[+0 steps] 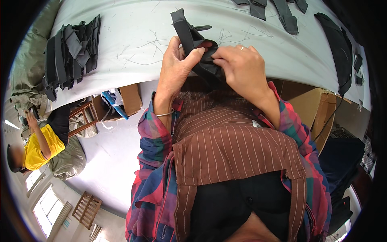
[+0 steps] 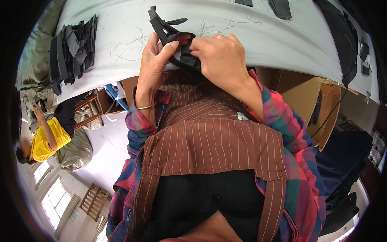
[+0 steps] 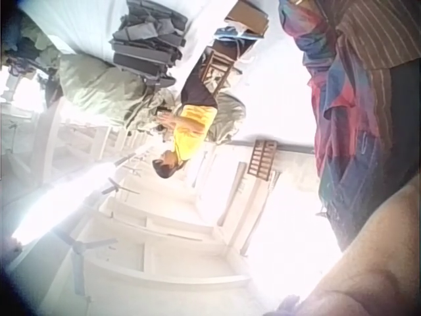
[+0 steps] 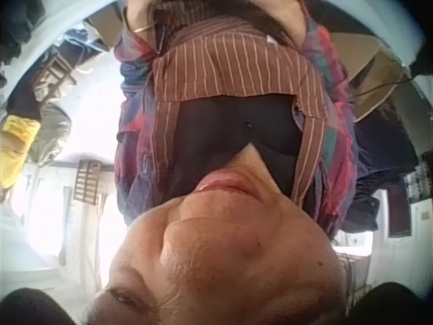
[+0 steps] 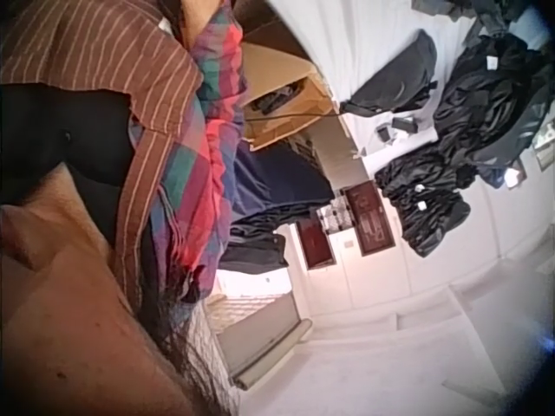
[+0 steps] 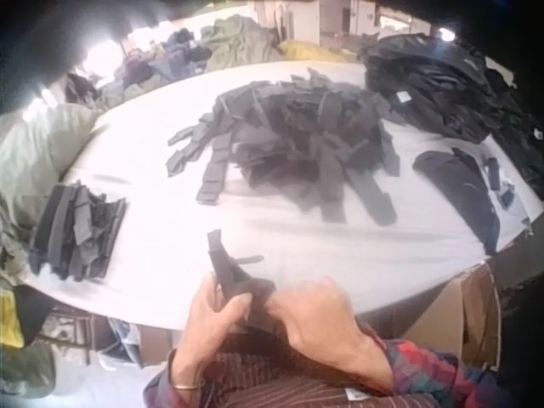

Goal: Trim excess threads and material from small fabric pieces using a pair of scissors.

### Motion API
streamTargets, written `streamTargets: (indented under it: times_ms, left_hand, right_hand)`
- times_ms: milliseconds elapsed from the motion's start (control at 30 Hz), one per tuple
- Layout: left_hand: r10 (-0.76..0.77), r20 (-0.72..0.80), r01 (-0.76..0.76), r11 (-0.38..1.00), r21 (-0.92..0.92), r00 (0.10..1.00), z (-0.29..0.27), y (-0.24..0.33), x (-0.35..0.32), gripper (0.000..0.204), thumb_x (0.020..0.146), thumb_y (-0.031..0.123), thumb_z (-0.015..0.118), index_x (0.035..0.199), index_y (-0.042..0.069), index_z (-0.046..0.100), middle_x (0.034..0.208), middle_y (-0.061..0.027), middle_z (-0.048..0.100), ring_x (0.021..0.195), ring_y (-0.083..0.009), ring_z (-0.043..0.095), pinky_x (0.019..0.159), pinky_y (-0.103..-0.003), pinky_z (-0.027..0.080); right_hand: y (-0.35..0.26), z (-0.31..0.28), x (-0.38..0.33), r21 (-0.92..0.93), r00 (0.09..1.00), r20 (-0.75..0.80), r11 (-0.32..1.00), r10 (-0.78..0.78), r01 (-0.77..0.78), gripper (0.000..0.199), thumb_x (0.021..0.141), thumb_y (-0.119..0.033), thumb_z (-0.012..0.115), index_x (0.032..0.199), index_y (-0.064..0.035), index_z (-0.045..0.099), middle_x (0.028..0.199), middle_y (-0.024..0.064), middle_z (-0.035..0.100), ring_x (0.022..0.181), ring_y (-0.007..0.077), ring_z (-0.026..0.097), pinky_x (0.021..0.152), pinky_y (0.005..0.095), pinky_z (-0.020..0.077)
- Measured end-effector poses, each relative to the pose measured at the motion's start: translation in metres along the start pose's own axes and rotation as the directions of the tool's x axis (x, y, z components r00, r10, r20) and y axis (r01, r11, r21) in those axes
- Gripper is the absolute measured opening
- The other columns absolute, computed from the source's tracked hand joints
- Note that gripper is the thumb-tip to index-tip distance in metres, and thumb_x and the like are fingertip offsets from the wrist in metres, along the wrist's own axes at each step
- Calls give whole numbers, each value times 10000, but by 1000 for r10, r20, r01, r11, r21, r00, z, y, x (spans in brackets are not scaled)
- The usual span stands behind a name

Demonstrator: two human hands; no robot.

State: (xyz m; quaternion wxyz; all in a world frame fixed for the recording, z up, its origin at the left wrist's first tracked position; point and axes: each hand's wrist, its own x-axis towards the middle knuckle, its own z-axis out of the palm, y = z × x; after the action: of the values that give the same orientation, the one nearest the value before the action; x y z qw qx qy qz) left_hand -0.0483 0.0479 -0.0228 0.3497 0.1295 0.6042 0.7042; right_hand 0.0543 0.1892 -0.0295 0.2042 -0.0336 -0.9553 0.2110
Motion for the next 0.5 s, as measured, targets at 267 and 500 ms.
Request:
streamTargets:
  times_ms: [267, 500]
  left_hand:
    - [45, -23, -44, 999, 28, 999, -4, -4, 2, 331, 874, 106, 609, 1132, -37, 459, 1039, -148, 666, 903, -135, 613, 801, -268, 504]
    - [51, -2, -51, 992, 119, 999, 1, 9, -8, 322, 858, 103, 614, 1117, -27, 473, 967, -96, 666, 833, -111, 600, 749, -249, 485]
  right_hand:
    - [34, -31, -7, 536, 909, 49, 756, 415, -374, 192, 843, -146, 665, 1033, -114, 672, 735, 33, 631, 688, 113, 579, 647, 246, 460]
    - [90, -42, -35, 546, 847, -74, 732, 526, -407, 192, 929, -200, 602, 1040, -55, 662, 714, -26, 550, 662, 51, 460, 617, 213, 397]
